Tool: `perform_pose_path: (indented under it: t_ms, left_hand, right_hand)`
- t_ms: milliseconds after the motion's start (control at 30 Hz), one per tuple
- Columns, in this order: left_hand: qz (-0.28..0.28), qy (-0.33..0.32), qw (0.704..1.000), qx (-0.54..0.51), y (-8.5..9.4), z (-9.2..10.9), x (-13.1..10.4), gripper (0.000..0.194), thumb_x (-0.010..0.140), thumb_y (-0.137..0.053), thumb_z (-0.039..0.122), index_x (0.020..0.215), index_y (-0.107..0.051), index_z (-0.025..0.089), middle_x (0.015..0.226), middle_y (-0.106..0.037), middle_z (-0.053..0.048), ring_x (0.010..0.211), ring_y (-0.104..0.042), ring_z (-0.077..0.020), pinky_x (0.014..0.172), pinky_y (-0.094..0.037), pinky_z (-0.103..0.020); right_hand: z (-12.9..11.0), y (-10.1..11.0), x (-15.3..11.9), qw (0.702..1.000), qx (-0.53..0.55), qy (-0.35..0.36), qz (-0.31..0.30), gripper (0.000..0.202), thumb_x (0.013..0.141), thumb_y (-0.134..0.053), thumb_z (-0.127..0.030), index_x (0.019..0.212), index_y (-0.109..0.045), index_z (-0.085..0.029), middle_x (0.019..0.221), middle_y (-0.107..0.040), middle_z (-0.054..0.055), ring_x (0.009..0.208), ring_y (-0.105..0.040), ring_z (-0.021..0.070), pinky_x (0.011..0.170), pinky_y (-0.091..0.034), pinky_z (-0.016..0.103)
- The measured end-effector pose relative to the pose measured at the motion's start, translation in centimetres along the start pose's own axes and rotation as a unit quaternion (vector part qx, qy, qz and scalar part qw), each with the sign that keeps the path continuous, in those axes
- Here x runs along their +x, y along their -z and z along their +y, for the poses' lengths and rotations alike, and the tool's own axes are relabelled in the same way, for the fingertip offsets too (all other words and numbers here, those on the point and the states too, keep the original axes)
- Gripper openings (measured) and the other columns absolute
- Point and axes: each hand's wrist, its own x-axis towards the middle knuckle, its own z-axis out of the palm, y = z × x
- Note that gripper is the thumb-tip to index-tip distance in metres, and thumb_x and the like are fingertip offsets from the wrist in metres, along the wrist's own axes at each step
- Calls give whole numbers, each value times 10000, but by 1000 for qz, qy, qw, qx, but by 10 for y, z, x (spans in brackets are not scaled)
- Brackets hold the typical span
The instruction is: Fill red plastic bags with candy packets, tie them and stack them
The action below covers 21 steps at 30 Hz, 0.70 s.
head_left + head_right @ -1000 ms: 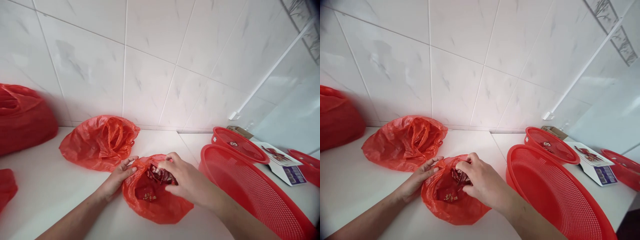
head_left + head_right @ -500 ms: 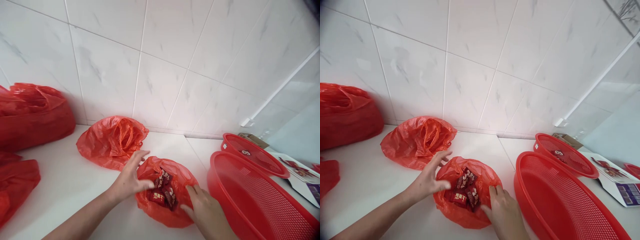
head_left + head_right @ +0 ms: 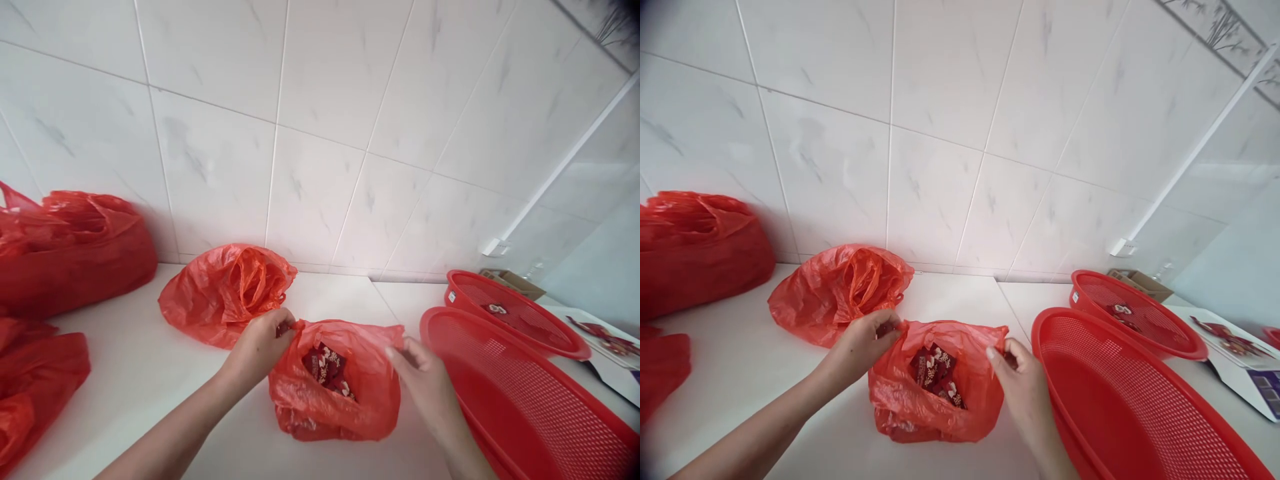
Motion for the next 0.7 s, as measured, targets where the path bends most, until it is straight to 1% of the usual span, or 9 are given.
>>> perform_pose_path:
  t_ms: [67,167,233,333,400,433,500,600,700]
  left_hand:
    - [21,-2,999,-33,1,13,10,162,780,-593,298,658,-534,210,591,-479,37,548,-431,-130,515,-306,-236]
    - [56,-20,994,-88,4,33,23,197,815,-561,352,706,-478,211,593,-405,61,511,-371,-99,496,-308,-217]
    - [79,-36,988,-128,5,45,29,210,826,-554,378,731,-470,211,606,-407,61,506,-364,-90,493,-320,-210]
    - [114,-47,969,-214,7,58,30,223,811,-594,396,747,-493,208,644,-455,46,535,-398,-91,506,-356,-207]
    - [136,-50,958,-246,8,65,27,213,789,-633,388,760,-521,209,667,-476,39,559,-414,-96,511,-366,-206]
    - [139,-53,959,-243,7,67,25,207,785,-640,387,765,-534,210,673,-482,36,569,-415,-98,513,-366,-206]
    - [132,-67,965,-217,7,71,21,204,793,-634,391,752,-549,211,667,-476,32,577,-404,-102,513,-357,-210]
    - [124,-86,975,-161,6,77,14,255,807,-614,406,670,-532,207,626,-447,26,570,-384,-110,514,-352,-226]
    - [130,-78,978,-143,5,81,10,289,797,-616,426,629,-519,211,585,-436,23,535,-385,-117,489,-353,-244]
  right_hand:
    - [-14,0,14,994,92,17,62,260,824,-570,-452,875,-614,-201,953,-650,42,868,-613,201,741,-476,293]
    - [-29,-4,36,965,195,71,158,312,791,-628,-442,1009,-636,-219,1319,-525,78,1163,-534,244,911,-458,343]
    - [-38,-7,49,943,254,89,194,347,780,-646,-440,1061,-633,-237,1392,-476,73,1233,-487,258,943,-450,370]
    - [-51,-8,60,912,356,93,185,289,790,-645,-442,996,-640,-240,1241,-602,65,1134,-565,241,890,-483,371]
    - [-60,-7,62,880,448,86,131,228,806,-640,-446,905,-621,-243,955,-675,24,916,-640,189,771,-517,325]
    - [-64,-7,61,863,490,77,98,219,812,-638,-452,856,-601,-241,786,-642,-12,751,-633,146,677,-516,282]
    - [-69,-8,56,838,542,49,32,264,828,-616,-482,780,-562,-228,556,-463,-74,465,-452,67,485,-426,199]
    - [-70,-12,45,832,553,15,-38,367,867,-512,-557,746,-562,-215,461,-310,-90,384,-206,50,373,-262,179]
    - [-70,-14,30,856,515,4,-53,387,861,-481,-593,902,-617,-234,432,-323,-79,389,-226,61,388,-246,188]
